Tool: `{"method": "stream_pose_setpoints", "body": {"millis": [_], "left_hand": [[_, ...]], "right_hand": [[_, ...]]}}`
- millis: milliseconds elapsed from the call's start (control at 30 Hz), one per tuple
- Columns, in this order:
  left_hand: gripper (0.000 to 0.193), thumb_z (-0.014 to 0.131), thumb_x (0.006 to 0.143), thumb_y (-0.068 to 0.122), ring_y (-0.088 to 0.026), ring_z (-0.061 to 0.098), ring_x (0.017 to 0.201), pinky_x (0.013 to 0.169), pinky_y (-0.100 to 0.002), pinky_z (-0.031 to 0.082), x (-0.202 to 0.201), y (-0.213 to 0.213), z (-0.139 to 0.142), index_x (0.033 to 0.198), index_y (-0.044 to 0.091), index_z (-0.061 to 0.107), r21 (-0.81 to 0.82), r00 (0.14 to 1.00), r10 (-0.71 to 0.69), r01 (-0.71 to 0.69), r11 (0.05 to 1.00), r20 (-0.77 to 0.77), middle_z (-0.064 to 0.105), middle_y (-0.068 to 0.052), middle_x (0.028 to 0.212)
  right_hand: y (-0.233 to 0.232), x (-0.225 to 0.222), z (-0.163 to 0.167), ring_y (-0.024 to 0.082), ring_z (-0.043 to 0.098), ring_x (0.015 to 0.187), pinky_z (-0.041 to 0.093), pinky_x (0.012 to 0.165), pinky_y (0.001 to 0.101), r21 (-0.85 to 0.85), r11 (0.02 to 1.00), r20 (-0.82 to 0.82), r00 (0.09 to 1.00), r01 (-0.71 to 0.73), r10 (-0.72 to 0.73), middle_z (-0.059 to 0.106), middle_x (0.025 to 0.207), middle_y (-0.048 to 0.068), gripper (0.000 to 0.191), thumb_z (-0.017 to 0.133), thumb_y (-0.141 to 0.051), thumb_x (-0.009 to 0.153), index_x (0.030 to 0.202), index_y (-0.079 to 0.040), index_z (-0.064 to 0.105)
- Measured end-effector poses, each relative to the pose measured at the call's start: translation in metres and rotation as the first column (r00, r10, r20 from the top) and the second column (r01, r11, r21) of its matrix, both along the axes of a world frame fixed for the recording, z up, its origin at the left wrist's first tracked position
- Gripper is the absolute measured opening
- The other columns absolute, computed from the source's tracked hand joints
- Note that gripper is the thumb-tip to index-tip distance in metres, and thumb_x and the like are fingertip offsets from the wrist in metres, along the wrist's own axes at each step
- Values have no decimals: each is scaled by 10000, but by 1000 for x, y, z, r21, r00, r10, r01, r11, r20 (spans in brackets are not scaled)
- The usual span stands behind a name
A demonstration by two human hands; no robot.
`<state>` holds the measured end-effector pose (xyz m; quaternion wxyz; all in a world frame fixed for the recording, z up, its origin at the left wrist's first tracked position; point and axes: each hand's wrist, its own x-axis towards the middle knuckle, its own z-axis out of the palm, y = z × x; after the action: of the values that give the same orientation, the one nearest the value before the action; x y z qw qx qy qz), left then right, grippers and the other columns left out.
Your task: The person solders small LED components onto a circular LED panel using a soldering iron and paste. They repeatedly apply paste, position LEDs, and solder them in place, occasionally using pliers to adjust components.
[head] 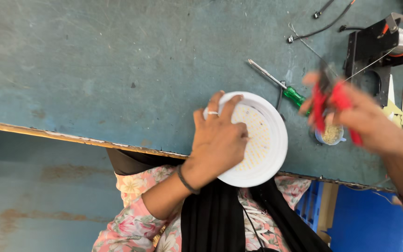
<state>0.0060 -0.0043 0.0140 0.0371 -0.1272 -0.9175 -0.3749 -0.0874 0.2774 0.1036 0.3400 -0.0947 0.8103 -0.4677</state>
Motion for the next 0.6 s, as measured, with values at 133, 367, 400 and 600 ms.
{"method": "stream_pose_setpoints", "body": {"millis": [133, 367, 400, 600], "left_hand": [[92, 750, 745, 199, -481, 276, 1454, 1029, -692, 258, 9, 13, -1, 795, 158, 816, 64, 999, -22, 24, 998, -30, 472, -190, 1515], [99, 734, 736, 173, -495, 254, 1466, 1072, -706, 220, 7, 12, -5, 783, 150, 819, 101, 998, -67, 67, 993, -5, 485, -209, 1485], [103, 733, 737, 173, -497, 253, 1465, 1074, -708, 219, 6, 11, -5, 787, 141, 817, 103, 997, -72, 72, 992, -4, 486, -212, 1480], [137, 714, 756, 205, -485, 253, 1470, 1083, -741, 194, 4, 12, -6, 761, 95, 796, 86, 998, -56, 56, 995, 1, 497, -216, 1459]], "right_hand": [[-12, 43, -1, 236, 669, 1011, 535, 894, 397, -27, 992, 414, 902, -120, 120, 696, 1199, 160, 733, 540, -197, 824, 1527, -67, 379], [-11, 48, 2, 220, 645, 972, 538, 828, 369, -163, 978, 654, 727, -132, 207, 671, 1150, 141, 765, 545, -235, 861, 1582, -35, 387], [-13, 45, 1, 218, 638, 949, 530, 798, 360, -102, 983, 685, 706, -152, 181, 680, 1117, 142, 700, 536, -258, 891, 1539, -21, 423], [-30, 32, 1, 177, 689, 812, 524, 664, 316, 228, 927, 747, 664, -298, 30, 751, 914, 98, 593, 509, -341, 872, 1446, -198, 538]]}}
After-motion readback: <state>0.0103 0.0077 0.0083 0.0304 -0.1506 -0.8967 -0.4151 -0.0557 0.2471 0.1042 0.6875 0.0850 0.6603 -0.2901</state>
